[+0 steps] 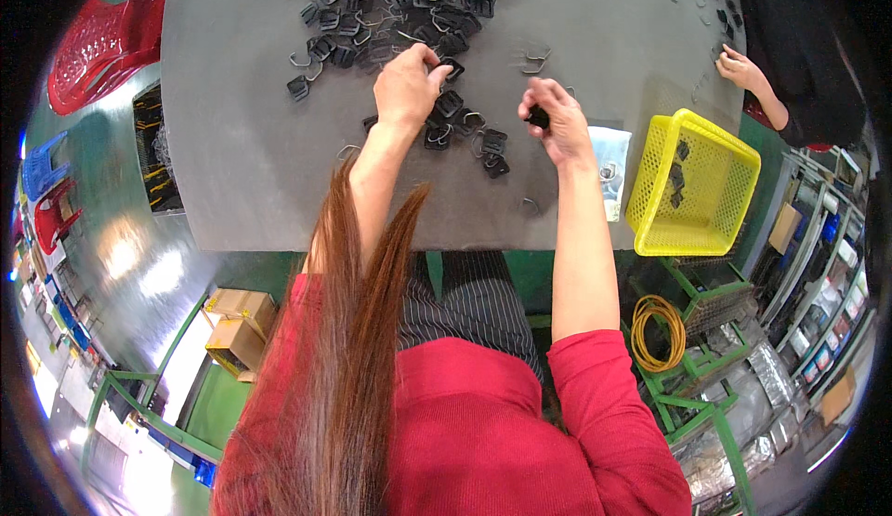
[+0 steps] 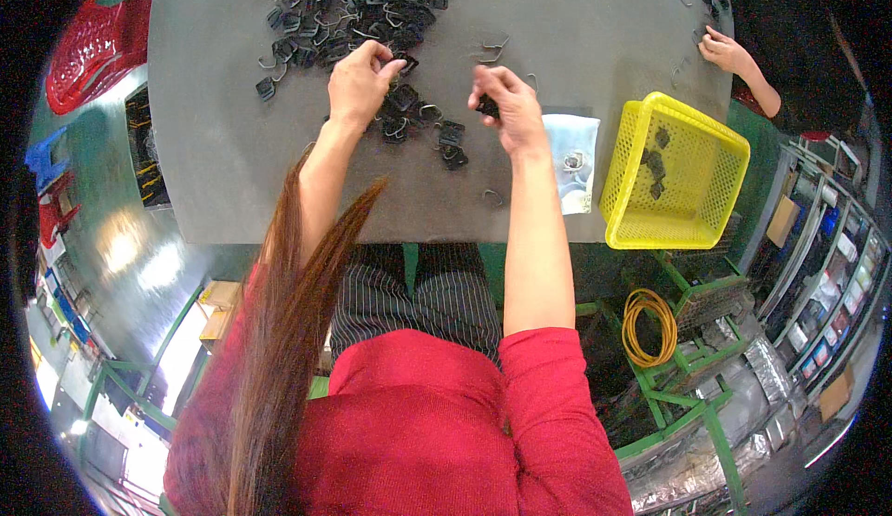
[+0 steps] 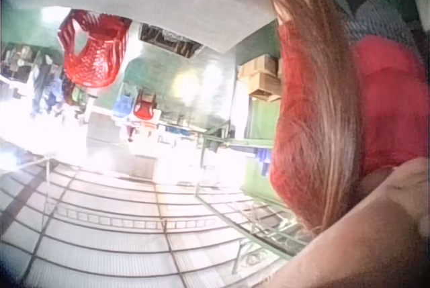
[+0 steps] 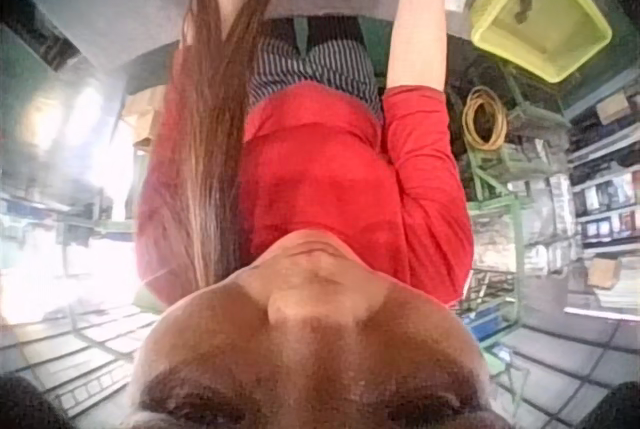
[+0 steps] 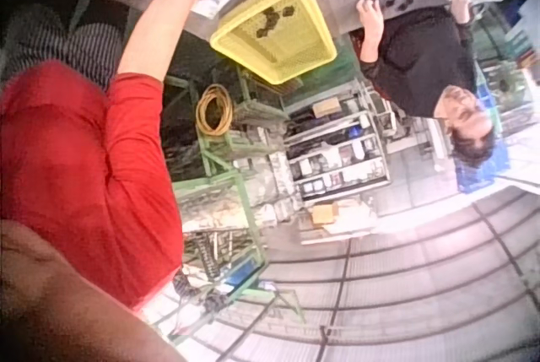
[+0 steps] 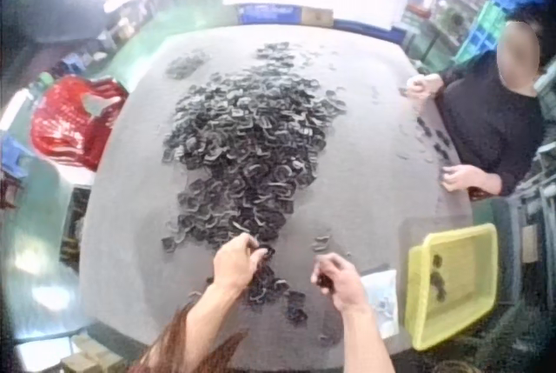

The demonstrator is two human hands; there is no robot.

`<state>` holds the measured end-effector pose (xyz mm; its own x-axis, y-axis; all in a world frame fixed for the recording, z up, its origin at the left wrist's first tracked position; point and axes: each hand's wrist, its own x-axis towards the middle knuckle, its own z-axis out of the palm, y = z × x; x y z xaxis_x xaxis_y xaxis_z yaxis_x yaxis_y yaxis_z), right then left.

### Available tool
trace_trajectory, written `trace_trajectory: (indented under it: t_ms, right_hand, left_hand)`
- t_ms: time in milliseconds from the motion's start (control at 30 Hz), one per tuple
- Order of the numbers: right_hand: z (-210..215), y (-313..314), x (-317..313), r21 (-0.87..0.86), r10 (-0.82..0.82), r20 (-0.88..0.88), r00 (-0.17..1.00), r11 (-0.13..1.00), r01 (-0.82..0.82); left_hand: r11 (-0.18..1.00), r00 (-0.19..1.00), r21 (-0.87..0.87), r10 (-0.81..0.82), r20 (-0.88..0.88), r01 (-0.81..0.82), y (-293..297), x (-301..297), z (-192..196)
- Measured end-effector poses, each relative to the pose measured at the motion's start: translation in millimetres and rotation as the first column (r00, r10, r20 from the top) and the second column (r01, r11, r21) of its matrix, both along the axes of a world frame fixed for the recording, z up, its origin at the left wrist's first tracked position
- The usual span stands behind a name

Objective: The person assembles small black plastic parts with metal hooks by hand at a table. They pick up parts, connect them, and place the assembled items into a yellow basket. A second person is also working at the table, sorting similar parts.

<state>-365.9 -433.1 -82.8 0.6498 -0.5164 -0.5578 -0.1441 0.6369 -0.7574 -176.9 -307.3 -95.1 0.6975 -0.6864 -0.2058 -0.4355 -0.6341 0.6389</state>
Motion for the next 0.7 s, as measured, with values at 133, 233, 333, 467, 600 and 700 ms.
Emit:
trace_trajectory:
  t_ms: [133, 233, 333, 467, 600, 700]
  right_hand:
    - [6.5, 32.4, 56.3, -0.535, 0.156, -0.622, 0.767, 0.631, -0.562]
    - [6.9, 47.7, 76.2, -0.545, 0.122, -0.780, 0.614, 0.351, -0.762]
    - [5.2, 32.6, 68.4, -0.338, 0.341, -0.506, 0.792, 0.767, -0.546]
    - [27.4, 23.4, 36.2, 0.143, 0.154, 0.175, 0.972, 0.973, -0.180]
    - [23.3, 20.2, 64.4, -0.103, 0.242, -0.091, 0.966, 0.962, -0.251]
    - [19.5, 28.9, 106.1, -0.559, 0.352, -0.381, 0.855, 0.649, -0.516]
  left_hand:
    - [0.974, 0.536, -0.175, -0.071, -0.841, -0.145, 36.7, 46.8, 15.3]
    - [0.830, 0.214, -0.400, -0.341, -0.915, -0.389, 68.4, 58.0, 23.7]
    - [0.783, 0.248, -0.365, -0.274, -0.929, -0.504, 74.4, 54.8, 23.5]
    - [0.986, 0.917, 0.030, 0.165, -0.364, -0.165, 60.7, 33.7, 5.2]
    - [0.997, 0.999, 0.072, 0.040, 0.001, -0.040, 44.5, -6.7, -0.1]
    - [1.000, 0.950, 0.002, 0.012, -0.313, -0.012, 58.5, 15.1, 8.2]
